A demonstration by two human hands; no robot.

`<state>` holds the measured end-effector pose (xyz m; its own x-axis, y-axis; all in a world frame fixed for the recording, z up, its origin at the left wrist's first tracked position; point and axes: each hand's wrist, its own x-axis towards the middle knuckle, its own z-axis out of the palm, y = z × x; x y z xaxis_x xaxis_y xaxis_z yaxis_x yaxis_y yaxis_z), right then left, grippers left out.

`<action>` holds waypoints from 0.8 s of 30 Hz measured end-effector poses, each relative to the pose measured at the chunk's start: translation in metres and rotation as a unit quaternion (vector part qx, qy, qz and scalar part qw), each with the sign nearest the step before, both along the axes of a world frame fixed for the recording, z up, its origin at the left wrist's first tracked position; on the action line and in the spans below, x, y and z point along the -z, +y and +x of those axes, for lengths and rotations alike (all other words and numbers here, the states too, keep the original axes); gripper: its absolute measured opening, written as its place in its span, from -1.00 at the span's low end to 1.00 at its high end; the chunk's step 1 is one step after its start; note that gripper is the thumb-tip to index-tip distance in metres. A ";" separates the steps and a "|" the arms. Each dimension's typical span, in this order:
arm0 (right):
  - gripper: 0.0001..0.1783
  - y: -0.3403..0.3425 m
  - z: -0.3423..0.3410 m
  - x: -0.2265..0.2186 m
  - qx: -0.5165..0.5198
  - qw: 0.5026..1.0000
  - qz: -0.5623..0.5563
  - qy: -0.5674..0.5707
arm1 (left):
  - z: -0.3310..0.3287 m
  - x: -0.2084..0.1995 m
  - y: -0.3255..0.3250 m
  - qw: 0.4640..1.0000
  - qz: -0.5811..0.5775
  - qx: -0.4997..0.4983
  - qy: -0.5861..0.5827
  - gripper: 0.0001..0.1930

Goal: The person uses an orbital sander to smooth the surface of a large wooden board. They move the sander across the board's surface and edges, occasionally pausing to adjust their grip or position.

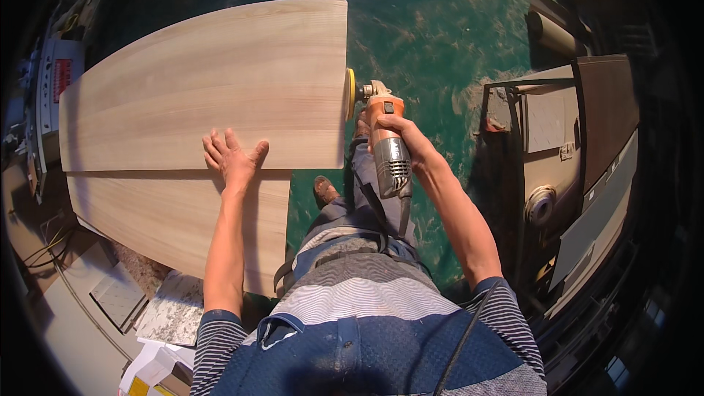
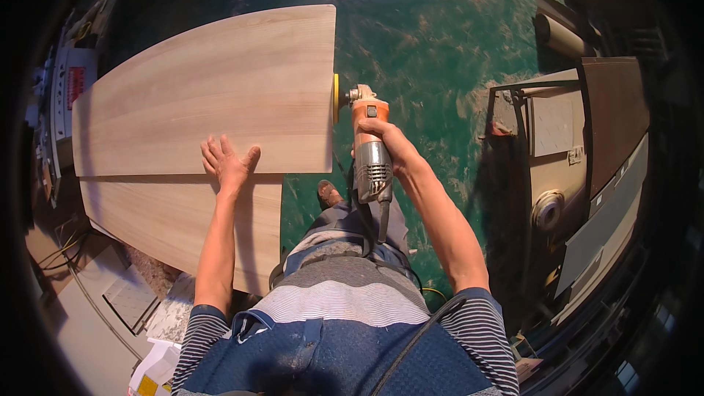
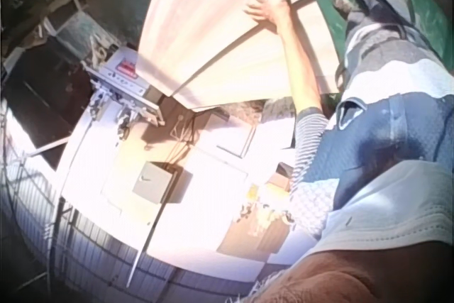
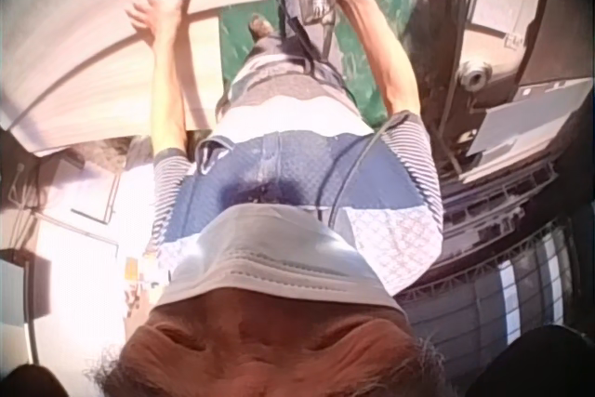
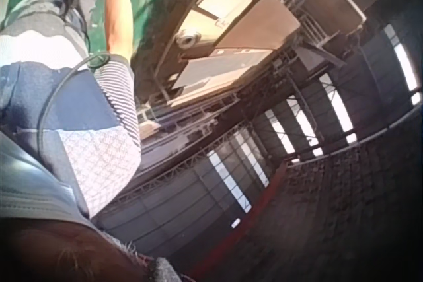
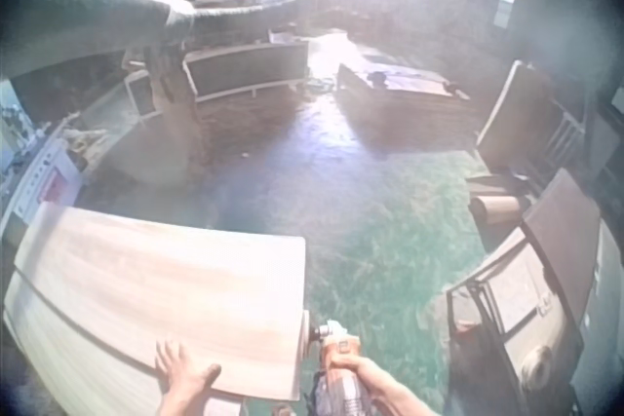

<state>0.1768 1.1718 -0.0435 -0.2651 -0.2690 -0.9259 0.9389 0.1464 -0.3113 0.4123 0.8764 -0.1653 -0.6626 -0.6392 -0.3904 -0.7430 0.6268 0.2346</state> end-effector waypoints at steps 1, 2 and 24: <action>-0.44 0.005 0.008 -0.001 0.001 1.000 0.010 0.001 | -0.002 0.001 0.000 1.000 0.002 0.000 0.000 0.20; -0.43 0.008 0.019 -0.002 -0.004 1.000 0.018 0.000 | 0.002 0.001 0.002 1.000 0.000 -0.007 0.003 0.20; -0.49 0.051 0.162 -0.044 0.034 0.998 0.035 -0.038 | 0.001 0.016 -0.008 1.000 -0.019 -0.022 -0.009 0.21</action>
<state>0.3385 1.2230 0.0004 -0.2088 -0.1868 -0.9599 0.9680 0.1000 -0.2301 0.4134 0.8684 -0.1811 -0.6257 -0.6824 -0.3778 -0.7746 0.6010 0.1972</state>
